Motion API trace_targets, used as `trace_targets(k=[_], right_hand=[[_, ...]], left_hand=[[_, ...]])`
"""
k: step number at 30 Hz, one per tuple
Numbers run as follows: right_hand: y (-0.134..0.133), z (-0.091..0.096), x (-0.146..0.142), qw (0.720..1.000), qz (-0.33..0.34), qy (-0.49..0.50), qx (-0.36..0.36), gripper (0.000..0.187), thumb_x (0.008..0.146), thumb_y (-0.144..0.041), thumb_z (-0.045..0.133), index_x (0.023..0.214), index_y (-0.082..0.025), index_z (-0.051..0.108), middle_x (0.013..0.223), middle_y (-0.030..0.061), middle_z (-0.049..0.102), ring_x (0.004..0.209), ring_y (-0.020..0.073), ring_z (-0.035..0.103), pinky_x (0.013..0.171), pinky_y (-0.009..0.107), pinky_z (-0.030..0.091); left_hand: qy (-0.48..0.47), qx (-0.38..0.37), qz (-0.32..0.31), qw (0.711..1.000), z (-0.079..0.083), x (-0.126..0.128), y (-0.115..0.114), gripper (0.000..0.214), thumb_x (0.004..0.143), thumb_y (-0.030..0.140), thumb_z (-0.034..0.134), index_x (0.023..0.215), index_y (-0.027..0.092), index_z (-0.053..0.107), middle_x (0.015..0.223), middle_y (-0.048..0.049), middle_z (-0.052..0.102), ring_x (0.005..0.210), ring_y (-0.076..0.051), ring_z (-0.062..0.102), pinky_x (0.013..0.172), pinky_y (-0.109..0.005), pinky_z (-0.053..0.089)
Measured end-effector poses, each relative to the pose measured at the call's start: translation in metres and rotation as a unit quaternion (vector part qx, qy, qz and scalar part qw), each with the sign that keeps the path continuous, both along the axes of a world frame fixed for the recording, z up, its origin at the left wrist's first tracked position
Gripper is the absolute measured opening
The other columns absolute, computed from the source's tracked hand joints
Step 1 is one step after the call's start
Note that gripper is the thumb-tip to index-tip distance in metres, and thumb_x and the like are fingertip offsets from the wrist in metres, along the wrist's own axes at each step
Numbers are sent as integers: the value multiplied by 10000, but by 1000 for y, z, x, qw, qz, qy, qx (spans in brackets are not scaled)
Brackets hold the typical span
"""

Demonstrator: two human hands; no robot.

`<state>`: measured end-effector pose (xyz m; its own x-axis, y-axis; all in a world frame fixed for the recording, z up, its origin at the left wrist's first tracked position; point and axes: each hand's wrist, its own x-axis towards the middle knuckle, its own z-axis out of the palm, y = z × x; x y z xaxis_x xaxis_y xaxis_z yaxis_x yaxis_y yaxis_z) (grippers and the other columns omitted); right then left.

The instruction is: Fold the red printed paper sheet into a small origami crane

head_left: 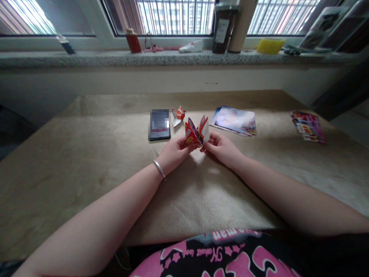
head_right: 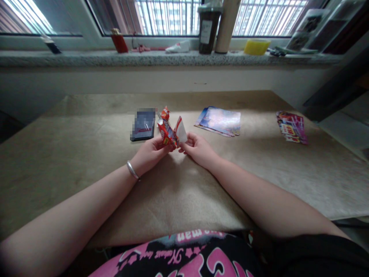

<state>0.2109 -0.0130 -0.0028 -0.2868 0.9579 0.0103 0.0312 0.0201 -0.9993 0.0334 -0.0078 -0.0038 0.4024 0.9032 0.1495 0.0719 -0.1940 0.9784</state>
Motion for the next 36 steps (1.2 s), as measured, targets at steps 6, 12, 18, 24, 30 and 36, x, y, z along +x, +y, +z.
trace_targets(k=[6, 12, 18, 24, 30, 36], right_hand=[[-1, 0, -2, 1000, 15, -4, 19, 231, 682, -307, 672, 810, -202, 511, 661, -29, 618, 628, 111, 592, 579, 240, 440], [-1, -1, -4, 1000, 15, -8, 7, 254, 667, -293, 682, 827, -193, 511, 691, -22, 616, 622, 102, 572, 582, 238, 435], [-1, 3, -3, 1000, 15, 21, 3, 302, 649, -357, 709, 840, -201, 535, 708, -19, 619, 602, 106, 555, 556, 243, 430], [0, 3, -3, 999, 2, 33, 13, 378, 622, -429, 729, 849, -206, 525, 674, -34, 580, 553, 95, 510, 535, 247, 430], [-2, 2, -5, 999, 4, 41, 8, 357, 629, -426, 720, 840, -206, 533, 687, -24, 598, 558, 92, 505, 529, 239, 410], [-3, 1, -3, 995, -13, 92, -38, 350, 612, -394, 731, 838, -211, 537, 596, -53, 555, 512, 86, 477, 492, 229, 376]], left_hand=[[59, 20, 16, 998, -4, 0, 2, 236, 773, 334, 615, 874, 122, 641, 818, -61, 681, 738, -149, 622, 716, -276, 488], [91, 45, 16, 995, -9, 0, 5, 211, 764, 305, 612, 889, 137, 635, 839, -57, 684, 758, -159, 626, 723, -288, 489], [76, 16, 2, 997, -6, -1, 4, 202, 772, 292, 588, 889, 133, 627, 825, -53, 674, 738, -155, 622, 702, -283, 496], [71, 11, 5, 997, -3, -2, 2, 236, 750, 336, 621, 873, 136, 651, 852, -62, 685, 777, -171, 620, 751, -309, 490], [77, -19, 35, 996, -4, 0, 2, 240, 749, 343, 624, 857, 129, 647, 813, -69, 691, 747, -179, 633, 725, -318, 501], [47, -29, 39, 998, 0, -1, 1, 235, 747, 336, 631, 852, 127, 645, 777, -59, 681, 698, -150, 620, 685, -283, 497]])
